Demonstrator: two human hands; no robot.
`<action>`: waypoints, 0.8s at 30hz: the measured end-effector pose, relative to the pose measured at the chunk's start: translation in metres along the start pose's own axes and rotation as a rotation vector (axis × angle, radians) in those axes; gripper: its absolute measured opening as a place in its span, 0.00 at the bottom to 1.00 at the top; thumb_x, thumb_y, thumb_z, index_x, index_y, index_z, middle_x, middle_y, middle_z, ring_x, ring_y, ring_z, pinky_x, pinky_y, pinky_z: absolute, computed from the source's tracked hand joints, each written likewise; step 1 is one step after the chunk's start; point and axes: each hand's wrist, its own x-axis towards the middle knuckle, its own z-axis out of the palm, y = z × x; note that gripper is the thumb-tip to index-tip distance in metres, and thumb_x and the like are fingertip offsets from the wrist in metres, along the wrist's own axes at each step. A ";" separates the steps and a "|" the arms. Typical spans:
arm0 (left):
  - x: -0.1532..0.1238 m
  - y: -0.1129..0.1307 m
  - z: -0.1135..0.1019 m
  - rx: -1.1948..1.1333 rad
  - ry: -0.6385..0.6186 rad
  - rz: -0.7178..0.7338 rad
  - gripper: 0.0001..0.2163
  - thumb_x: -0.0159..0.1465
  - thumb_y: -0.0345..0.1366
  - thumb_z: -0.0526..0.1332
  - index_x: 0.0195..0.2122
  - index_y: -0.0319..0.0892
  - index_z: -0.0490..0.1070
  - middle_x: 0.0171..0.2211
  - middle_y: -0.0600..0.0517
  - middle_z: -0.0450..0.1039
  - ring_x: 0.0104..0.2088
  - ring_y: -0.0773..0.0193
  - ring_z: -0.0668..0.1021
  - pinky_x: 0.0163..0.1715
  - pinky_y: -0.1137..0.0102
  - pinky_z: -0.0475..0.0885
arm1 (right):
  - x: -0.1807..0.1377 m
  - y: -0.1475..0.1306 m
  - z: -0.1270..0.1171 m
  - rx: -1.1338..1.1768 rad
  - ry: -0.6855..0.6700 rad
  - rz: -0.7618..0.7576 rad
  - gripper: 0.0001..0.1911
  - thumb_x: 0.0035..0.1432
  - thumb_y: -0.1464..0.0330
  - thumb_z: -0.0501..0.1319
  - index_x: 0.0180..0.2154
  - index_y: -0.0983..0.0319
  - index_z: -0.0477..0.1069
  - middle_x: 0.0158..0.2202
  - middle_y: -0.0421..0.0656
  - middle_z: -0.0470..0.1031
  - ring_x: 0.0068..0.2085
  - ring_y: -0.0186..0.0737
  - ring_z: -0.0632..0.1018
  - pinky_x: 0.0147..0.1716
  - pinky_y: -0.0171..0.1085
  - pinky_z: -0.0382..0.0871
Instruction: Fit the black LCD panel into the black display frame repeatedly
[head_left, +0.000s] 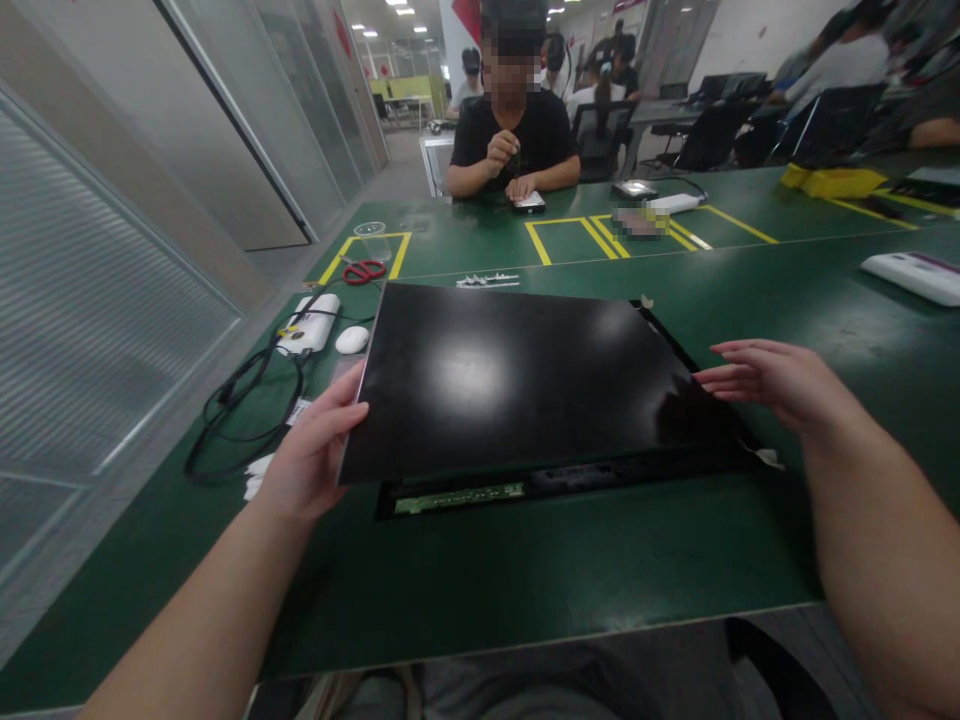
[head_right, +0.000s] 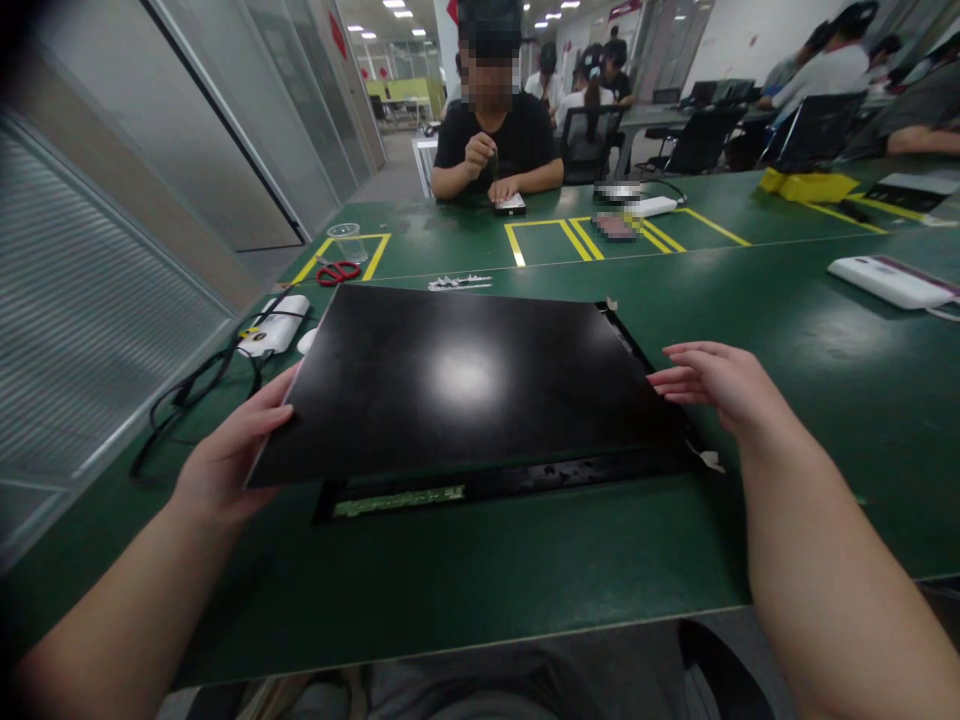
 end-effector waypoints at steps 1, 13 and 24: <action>0.000 -0.001 0.000 0.005 0.000 -0.002 0.30 0.57 0.34 0.70 0.62 0.43 0.74 0.50 0.49 0.84 0.55 0.47 0.82 0.55 0.63 0.78 | 0.000 0.000 0.000 0.000 -0.001 0.007 0.07 0.58 0.75 0.59 0.39 0.62 0.72 0.26 0.52 0.81 0.28 0.44 0.83 0.25 0.35 0.78; 0.001 -0.003 0.002 0.007 -0.005 -0.003 0.26 0.57 0.33 0.70 0.59 0.44 0.77 0.52 0.49 0.84 0.55 0.44 0.82 0.51 0.62 0.80 | 0.010 0.003 -0.001 0.017 0.048 -0.003 0.04 0.57 0.76 0.61 0.35 0.62 0.71 0.25 0.52 0.81 0.16 0.29 0.67 0.14 0.25 0.56; 0.003 -0.014 0.001 0.063 0.045 -0.078 0.33 0.56 0.35 0.70 0.65 0.44 0.71 0.58 0.45 0.79 0.57 0.42 0.80 0.55 0.56 0.78 | 0.014 0.007 -0.008 -0.029 0.032 0.006 0.04 0.58 0.73 0.62 0.37 0.61 0.70 0.27 0.53 0.81 0.15 0.28 0.63 0.11 0.27 0.49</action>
